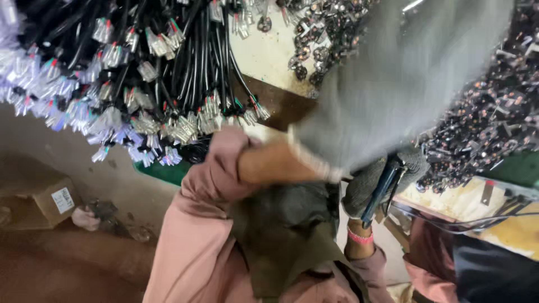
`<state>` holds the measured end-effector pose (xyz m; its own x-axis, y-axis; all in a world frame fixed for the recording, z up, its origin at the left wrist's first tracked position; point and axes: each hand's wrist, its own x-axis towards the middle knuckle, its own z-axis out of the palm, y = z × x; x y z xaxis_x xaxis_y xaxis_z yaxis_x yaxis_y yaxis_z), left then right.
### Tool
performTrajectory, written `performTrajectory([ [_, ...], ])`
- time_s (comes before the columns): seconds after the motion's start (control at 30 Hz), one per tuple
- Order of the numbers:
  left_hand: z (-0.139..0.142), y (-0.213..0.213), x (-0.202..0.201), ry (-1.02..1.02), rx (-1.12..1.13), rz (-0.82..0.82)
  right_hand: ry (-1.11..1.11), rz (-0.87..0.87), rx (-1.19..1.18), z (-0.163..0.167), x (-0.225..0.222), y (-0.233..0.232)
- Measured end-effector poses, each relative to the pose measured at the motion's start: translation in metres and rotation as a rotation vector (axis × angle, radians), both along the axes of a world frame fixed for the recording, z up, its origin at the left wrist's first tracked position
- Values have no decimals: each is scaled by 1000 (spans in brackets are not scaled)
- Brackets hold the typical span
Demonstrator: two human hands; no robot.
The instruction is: The person solders electrical wire ends at a workbench, holding a wire in one gloved hand and a soldering iron in the other, applying solder to the exposed conductor, then setting the finished wire aside and picking up the next one, repeating this cycle throughout the episode.
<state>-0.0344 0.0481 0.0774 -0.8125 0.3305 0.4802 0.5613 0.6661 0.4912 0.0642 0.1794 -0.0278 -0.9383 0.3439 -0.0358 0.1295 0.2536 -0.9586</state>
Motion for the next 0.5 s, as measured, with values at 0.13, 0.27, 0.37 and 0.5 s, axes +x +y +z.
performTrajectory([
  [0.13,-29,-40,38,-395,-52,-254,-132,-63,4,-8,3,3],
  [0.27,-73,-129,20,-647,-579,426,-185,11,146,0,-4,8],
  [0.37,-84,-157,14,-757,-657,484,240,47,-35,13,-14,-2],
  [0.5,-63,-168,21,-420,-606,610,118,-21,-122,25,-22,-12],
])
